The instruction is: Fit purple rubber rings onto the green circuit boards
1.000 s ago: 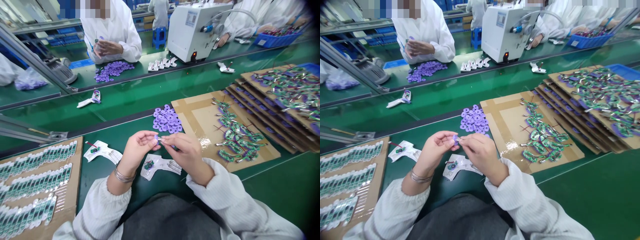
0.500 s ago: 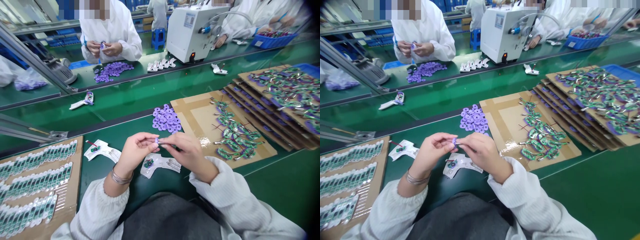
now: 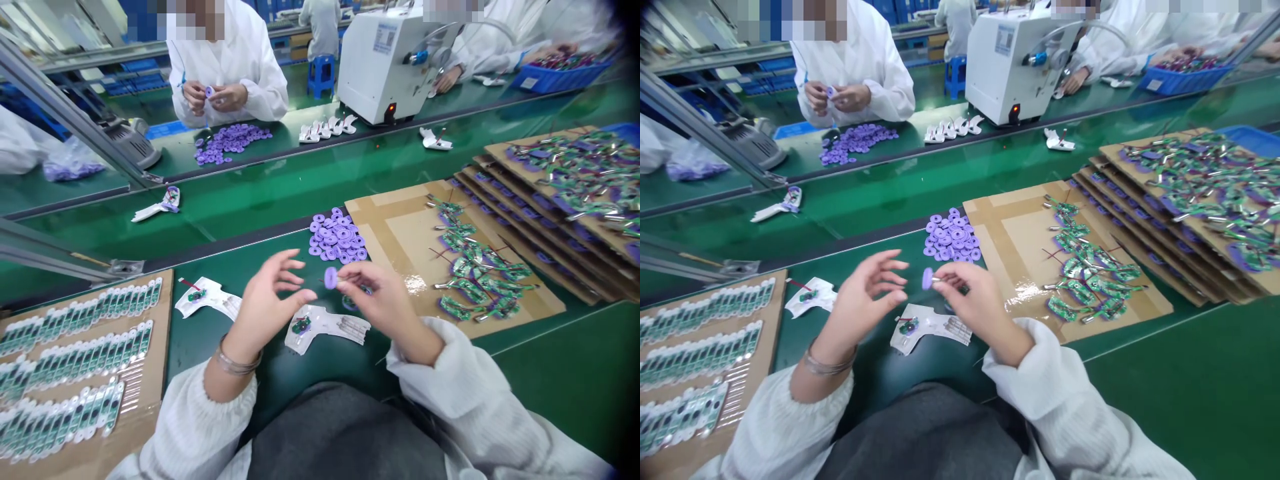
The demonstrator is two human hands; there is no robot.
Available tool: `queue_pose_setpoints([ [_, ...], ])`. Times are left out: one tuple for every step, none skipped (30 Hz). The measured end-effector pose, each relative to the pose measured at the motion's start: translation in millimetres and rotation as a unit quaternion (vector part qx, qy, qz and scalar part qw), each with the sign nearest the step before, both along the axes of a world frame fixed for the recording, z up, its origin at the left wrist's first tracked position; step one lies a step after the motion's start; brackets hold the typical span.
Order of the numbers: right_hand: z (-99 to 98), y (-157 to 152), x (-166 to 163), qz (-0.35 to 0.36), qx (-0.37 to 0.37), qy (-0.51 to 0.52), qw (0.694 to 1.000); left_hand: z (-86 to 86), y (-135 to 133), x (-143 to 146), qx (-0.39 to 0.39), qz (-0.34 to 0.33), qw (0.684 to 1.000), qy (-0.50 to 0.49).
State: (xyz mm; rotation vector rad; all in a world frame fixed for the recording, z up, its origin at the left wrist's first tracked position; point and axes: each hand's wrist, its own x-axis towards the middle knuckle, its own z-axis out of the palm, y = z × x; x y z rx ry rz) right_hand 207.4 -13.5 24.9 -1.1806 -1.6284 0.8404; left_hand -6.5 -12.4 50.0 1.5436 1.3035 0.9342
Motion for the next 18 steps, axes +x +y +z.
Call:
queue_pose_setpoints([
  [3.5, 1.1, 9.8, -0.006, -0.029, 0.043, 0.999, -0.7, -6.3, -7.4, 0.021, 0.016, 0.999, 0.044],
  [7.8, 1.2, 20.1, -0.013, -0.052, 0.076, 0.996, -3.3, -15.1, -14.2, 0.037, 0.027, 0.994, 0.097],
  [12.4, 0.4, 30.1, -0.015, -0.072, 0.099, 0.992, -8.0, -25.6, -19.4, 0.040, 0.022, 0.987, 0.154],
  [17.1, -1.4, 38.9, -0.007, -0.092, 0.111, 0.990, -14.8, -37.1, -22.6, 0.035, 0.002, 0.977, 0.210],
  [21.5, -3.7, 45.8, 0.015, -0.114, 0.113, 0.987, -23.3, -48.2, -23.5, 0.039, -0.016, 0.964, 0.261],
  [25.3, -6.5, 50.2, 0.048, -0.135, 0.105, 0.984, -32.5, -57.8, -22.4, 0.054, -0.030, 0.951, 0.302],
  [28.5, -9.2, 51.9, 0.093, -0.155, 0.087, 0.980, -41.7, -64.7, -19.8, 0.076, -0.042, 0.939, 0.333],
  [31.0, -11.7, 51.0, 0.148, -0.170, 0.059, 0.973, -49.8, -68.1, -16.4, 0.099, -0.046, 0.929, 0.353],
  [32.5, -13.9, 47.7, 0.205, -0.177, 0.023, 0.963, -55.9, -67.7, -12.7, 0.118, -0.051, 0.923, 0.363],
  [33.1, -15.5, 42.5, 0.258, -0.174, -0.016, 0.950, -59.4, -63.8, -9.4, 0.129, -0.058, 0.921, 0.363],
  [32.9, -16.7, 36.0, 0.302, -0.164, -0.055, 0.937, -60.1, -56.8, -6.6, 0.129, -0.066, 0.924, 0.353],
  [31.7, -17.4, 28.8, 0.331, -0.149, -0.087, 0.928, -58.2, -47.7, -4.3, 0.121, -0.076, 0.931, 0.335],
  [30.0, -17.7, 21.5, 0.343, -0.132, -0.110, 0.923, -53.9, -37.5, -2.2, 0.108, -0.087, 0.941, 0.310],
  [27.7, -17.6, 14.7, 0.335, -0.112, -0.125, 0.927, -48.0, -27.3, -0.1, 0.090, -0.100, 0.952, 0.276],
  [25.3, -17.2, 8.8, 0.314, -0.092, -0.134, 0.936, -41.3, -18.0, 2.3, 0.073, -0.112, 0.962, 0.237],
  [22.9, -16.4, 4.0, 0.282, -0.067, -0.135, 0.947, -34.5, -10.1, 5.3, 0.056, -0.125, 0.971, 0.195],
  [20.7, -15.4, 0.5, 0.245, -0.037, -0.133, 0.960, -28.1, -4.0, 8.7, 0.041, -0.139, 0.978, 0.151],
  [18.9, -14.3, -1.9, 0.205, -0.001, -0.130, 0.970, -22.6, 0.3, 12.5, 0.028, -0.152, 0.982, 0.108],
])
